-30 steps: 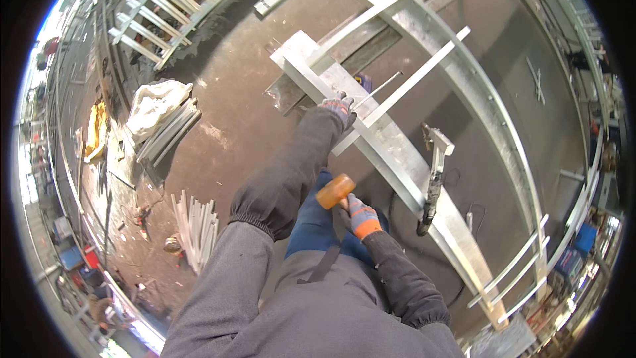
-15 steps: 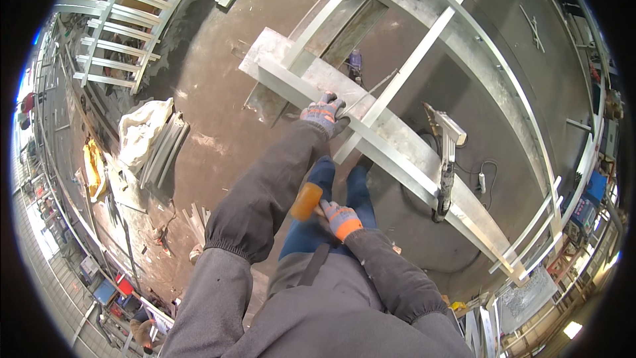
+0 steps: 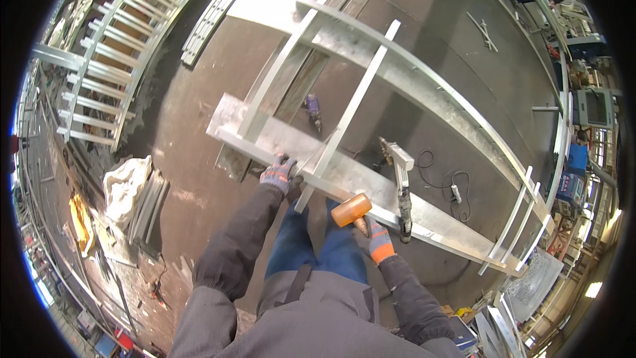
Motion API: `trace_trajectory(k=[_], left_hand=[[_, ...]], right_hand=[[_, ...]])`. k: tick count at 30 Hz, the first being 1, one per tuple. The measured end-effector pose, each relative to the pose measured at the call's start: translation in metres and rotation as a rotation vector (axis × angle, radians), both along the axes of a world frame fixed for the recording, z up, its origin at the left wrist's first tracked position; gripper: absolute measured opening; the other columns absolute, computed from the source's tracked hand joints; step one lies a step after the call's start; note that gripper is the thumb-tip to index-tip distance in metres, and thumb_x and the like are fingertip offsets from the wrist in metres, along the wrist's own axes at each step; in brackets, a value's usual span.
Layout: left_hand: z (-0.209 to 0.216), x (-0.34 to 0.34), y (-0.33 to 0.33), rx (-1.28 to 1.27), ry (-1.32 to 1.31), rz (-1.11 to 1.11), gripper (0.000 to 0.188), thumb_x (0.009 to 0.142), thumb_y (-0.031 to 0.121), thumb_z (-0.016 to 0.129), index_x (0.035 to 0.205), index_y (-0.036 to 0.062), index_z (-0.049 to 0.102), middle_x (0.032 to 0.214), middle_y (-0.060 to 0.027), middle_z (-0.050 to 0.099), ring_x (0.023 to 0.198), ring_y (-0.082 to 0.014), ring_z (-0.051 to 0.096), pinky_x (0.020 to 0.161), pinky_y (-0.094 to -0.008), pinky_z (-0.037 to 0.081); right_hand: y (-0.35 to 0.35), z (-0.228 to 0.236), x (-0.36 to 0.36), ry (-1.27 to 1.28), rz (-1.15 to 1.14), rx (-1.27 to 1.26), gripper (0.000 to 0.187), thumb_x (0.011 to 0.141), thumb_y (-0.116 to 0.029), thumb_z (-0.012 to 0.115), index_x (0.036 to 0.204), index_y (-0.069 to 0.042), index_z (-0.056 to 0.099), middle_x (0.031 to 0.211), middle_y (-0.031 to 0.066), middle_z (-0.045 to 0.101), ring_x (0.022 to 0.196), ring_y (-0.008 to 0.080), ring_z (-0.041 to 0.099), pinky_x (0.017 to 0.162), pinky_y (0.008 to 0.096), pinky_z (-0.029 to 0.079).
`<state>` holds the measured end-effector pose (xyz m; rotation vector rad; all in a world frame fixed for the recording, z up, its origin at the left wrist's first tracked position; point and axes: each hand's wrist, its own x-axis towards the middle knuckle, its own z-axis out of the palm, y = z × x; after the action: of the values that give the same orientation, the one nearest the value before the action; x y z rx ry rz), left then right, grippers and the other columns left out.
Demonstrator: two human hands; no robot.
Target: The person assembles a metal frame by inserting vertical bars into slots on a horizontal beam. They use a rubber mallet to tap the bars into place and a tape measure to check spacing. The person then gathers additional bars and places them on the frame.
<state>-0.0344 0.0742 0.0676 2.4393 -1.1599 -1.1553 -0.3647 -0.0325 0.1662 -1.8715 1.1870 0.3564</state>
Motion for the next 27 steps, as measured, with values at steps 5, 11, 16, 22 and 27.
trace_trajectory(k=[5, 11, 16, 22, 27], left_hand=[[0.007, -0.009, -0.013, 0.173, 0.001, -0.088, 0.079, 0.075, 0.055, 0.080, 0.142, 0.0235, 0.056, 0.154, -0.0157, 0.040, 0.136, -0.0385, 0.051, 0.109, -0.0501, 0.047], [0.010, -0.014, -0.018, 0.163, -0.045, -0.098, 0.079, 0.074, 0.059, 0.081, 0.142, 0.0268, 0.056, 0.154, -0.0193, 0.040, 0.130, -0.0370, 0.057, 0.105, -0.0479, 0.051], [0.008, -0.015, -0.019, 0.141, -0.075, -0.080, 0.079, 0.074, 0.060, 0.080, 0.140, 0.0243, 0.057, 0.151, -0.0188, 0.042, 0.126, -0.0391, 0.058, 0.104, -0.0479, 0.051], [0.008, -0.013, -0.023, 0.337, 0.060, -0.039, 0.081, 0.071, 0.058, 0.083, 0.139, 0.0237, 0.056, 0.149, -0.0149, 0.040, 0.128, -0.0373, 0.057, 0.104, -0.0472, 0.050], [0.014, -0.015, -0.025, 0.265, 0.033, -0.032, 0.080, 0.071, 0.057, 0.084, 0.138, 0.0240, 0.057, 0.149, -0.0133, 0.041, 0.126, -0.0368, 0.058, 0.103, -0.0474, 0.051]], right_hand=[[-0.141, -0.022, 0.001, -0.097, -0.144, -0.051, 0.048, 0.085, -0.028, 0.080, 0.126, -0.009, 0.065, 0.098, 0.0186, 0.072, 0.088, 0.0310, 0.072, 0.080, 0.0415, 0.057], [-0.477, -0.004, 0.109, -0.202, 0.063, -0.694, 0.039, 0.099, -0.034, 0.063, 0.128, -0.007, 0.062, 0.104, 0.0248, 0.073, 0.097, 0.0427, 0.071, 0.078, 0.0490, 0.055], [-0.587, -0.012, 0.202, -0.161, -0.365, -0.786, 0.033, 0.105, -0.033, 0.053, 0.122, -0.007, 0.063, 0.105, 0.0227, 0.074, 0.100, 0.0423, 0.071, 0.078, 0.0476, 0.055], [-0.594, -0.025, 0.230, 0.325, 0.576, -0.701, 0.040, 0.104, -0.041, 0.047, 0.114, -0.010, 0.071, 0.114, 0.0190, 0.073, 0.108, 0.0369, 0.070, 0.090, 0.0487, 0.056], [-0.587, -0.019, 0.224, 0.122, 0.344, -0.742, 0.032, 0.100, -0.035, 0.059, 0.118, -0.009, 0.061, 0.107, 0.0195, 0.073, 0.100, 0.0390, 0.070, 0.087, 0.0496, 0.056]])
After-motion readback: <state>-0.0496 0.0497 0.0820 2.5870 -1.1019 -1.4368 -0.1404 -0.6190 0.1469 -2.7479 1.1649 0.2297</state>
